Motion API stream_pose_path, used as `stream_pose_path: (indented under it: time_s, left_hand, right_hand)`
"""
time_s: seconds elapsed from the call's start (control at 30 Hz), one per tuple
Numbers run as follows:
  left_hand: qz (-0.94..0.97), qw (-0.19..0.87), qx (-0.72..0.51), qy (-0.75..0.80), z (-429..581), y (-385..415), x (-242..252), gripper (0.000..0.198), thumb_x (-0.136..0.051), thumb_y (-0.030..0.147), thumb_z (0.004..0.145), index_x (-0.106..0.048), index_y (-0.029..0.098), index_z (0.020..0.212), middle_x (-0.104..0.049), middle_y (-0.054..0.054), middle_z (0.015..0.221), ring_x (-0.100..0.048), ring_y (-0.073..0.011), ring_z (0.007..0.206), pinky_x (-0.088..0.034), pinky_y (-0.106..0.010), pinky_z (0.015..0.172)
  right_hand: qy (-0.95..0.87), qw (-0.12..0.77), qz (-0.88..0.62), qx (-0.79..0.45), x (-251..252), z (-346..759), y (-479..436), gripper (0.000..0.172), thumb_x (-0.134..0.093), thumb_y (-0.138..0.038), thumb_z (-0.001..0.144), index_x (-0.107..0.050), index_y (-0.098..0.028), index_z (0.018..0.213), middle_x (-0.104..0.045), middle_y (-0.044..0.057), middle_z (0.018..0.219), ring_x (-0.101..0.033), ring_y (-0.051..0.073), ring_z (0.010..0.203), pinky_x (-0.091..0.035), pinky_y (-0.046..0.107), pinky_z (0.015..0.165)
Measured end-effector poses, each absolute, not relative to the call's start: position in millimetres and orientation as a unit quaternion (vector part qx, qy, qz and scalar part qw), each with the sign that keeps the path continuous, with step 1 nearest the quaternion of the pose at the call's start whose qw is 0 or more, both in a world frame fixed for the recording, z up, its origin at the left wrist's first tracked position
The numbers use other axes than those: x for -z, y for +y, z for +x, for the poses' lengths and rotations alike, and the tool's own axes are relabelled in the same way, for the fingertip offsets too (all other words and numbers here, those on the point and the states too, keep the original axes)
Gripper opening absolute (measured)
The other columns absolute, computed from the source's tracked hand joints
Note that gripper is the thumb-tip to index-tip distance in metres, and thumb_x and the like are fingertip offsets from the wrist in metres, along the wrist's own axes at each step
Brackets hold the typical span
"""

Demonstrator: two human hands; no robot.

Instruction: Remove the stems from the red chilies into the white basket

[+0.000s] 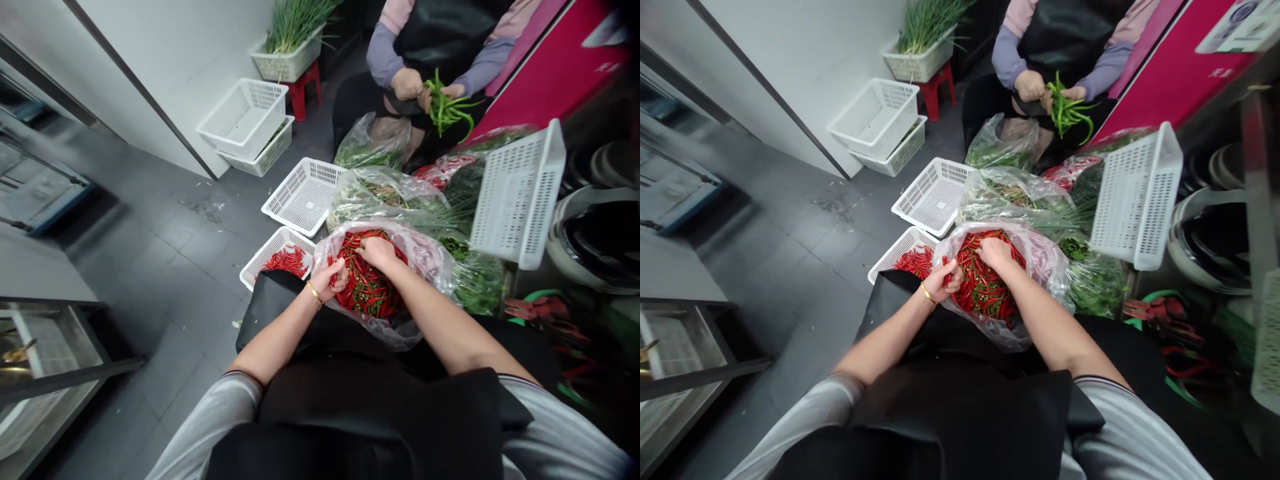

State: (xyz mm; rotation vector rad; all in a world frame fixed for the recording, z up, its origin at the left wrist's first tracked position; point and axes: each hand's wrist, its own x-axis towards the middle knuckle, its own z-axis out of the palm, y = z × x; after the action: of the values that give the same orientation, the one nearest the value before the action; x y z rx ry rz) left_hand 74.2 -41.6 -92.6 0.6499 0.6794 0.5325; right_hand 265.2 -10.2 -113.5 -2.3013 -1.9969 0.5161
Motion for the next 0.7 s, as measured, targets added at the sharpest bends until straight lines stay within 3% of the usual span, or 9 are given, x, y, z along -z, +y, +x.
stream_pose_path:
  time_s: [0.1, 0.17, 0.33, 0.47, 0.57, 0.63, 0.7]
  left_hand:
    - [0.396, 0.793, -0.239, 0.395, 84.8, -35.5, 100.6, 0.049, -0.081, 0.047, 0.056, -0.043, 0.018, 0.066, -0.029, 0.013, 0.042, -0.021, -0.0015, 0.034, -0.011, -0.018, 0.038]
    - [0.464, 0.738, -0.216, 0.440, 97.3, -27.7, 106.4, 0.044, -0.080, 0.046, 0.057, -0.051, 0.016, 0.070, -0.034, 0.012, 0.042, -0.026, -0.0022, 0.037, -0.016, -0.020, 0.041]
    - [0.598, 0.669, -0.205, 0.390, 126.4, -16.0, 113.8, 0.043, -0.078, 0.045, 0.057, -0.049, 0.014, 0.056, -0.042, 0.007, 0.050, -0.036, -0.0045, 0.051, -0.030, -0.022, 0.055]
    - [0.669, 0.623, -0.216, 0.343, 119.2, -16.8, 109.2, 0.030, -0.076, 0.036, 0.060, -0.056, 0.014, 0.061, -0.050, 0.005, 0.057, -0.042, -0.0065, 0.059, -0.034, -0.022, 0.061]
    - [0.598, 0.690, -0.213, 0.347, 103.0, -17.8, 108.8, 0.027, -0.073, 0.032, 0.060, -0.053, 0.014, 0.064, -0.045, 0.006, 0.052, -0.037, -0.0048, 0.050, -0.030, -0.020, 0.052]
    - [0.497, 0.771, -0.225, 0.329, 93.6, -16.8, 110.9, 0.031, -0.069, 0.038, 0.062, -0.046, 0.016, 0.062, -0.037, 0.008, 0.047, -0.030, -0.0038, 0.041, -0.022, -0.020, 0.043]
    - [0.411, 0.828, -0.239, 0.297, 88.8, -15.4, 113.1, 0.036, -0.065, 0.045, 0.062, -0.041, 0.018, 0.062, -0.039, 0.007, 0.048, -0.026, -0.0032, 0.036, -0.014, -0.020, 0.038]
  right_hand:
    - [-0.613, 0.135, -0.748, -0.217, 116.5, 276.7, -16.3, 0.028, -0.052, -0.039, 0.086, -0.063, -0.018, 0.072, -0.069, 0.008, 0.074, -0.064, 0.020, 0.074, -0.045, 0.029, 0.067]
    - [-0.568, 0.236, -0.733, -0.289, 116.3, 284.3, -31.3, 0.030, -0.049, -0.044, 0.086, -0.060, -0.019, 0.072, -0.063, 0.003, 0.059, -0.059, 0.017, 0.058, -0.043, 0.027, 0.059]
    - [-0.481, 0.388, -0.692, -0.374, 112.0, 278.4, -60.7, 0.036, -0.057, -0.054, 0.080, -0.051, -0.021, 0.066, -0.052, -0.002, 0.051, -0.047, 0.012, 0.047, -0.037, 0.025, 0.048]
    - [-0.300, 0.453, -0.591, -0.596, 110.4, 273.3, -61.7, 0.046, -0.072, -0.058, 0.066, -0.045, -0.021, 0.065, -0.040, -0.007, 0.048, -0.035, 0.007, 0.038, -0.028, 0.020, 0.037]
    - [-0.206, 0.480, -0.559, -0.644, 109.4, 279.6, -60.9, 0.050, -0.083, -0.049, 0.056, -0.044, -0.019, 0.063, -0.039, -0.008, 0.049, -0.034, 0.004, 0.038, -0.026, 0.017, 0.034]
    - [-0.178, 0.494, -0.552, -0.648, 107.9, 283.0, -62.9, 0.049, -0.085, -0.047, 0.055, -0.046, -0.018, 0.065, -0.041, -0.008, 0.048, -0.035, 0.004, 0.038, -0.026, 0.016, 0.033]
    - [-0.174, 0.496, -0.532, -0.664, 105.3, 281.2, -66.7, 0.048, -0.085, -0.047, 0.054, -0.050, -0.018, 0.068, -0.046, -0.007, 0.050, -0.038, 0.005, 0.039, -0.027, 0.016, 0.033]
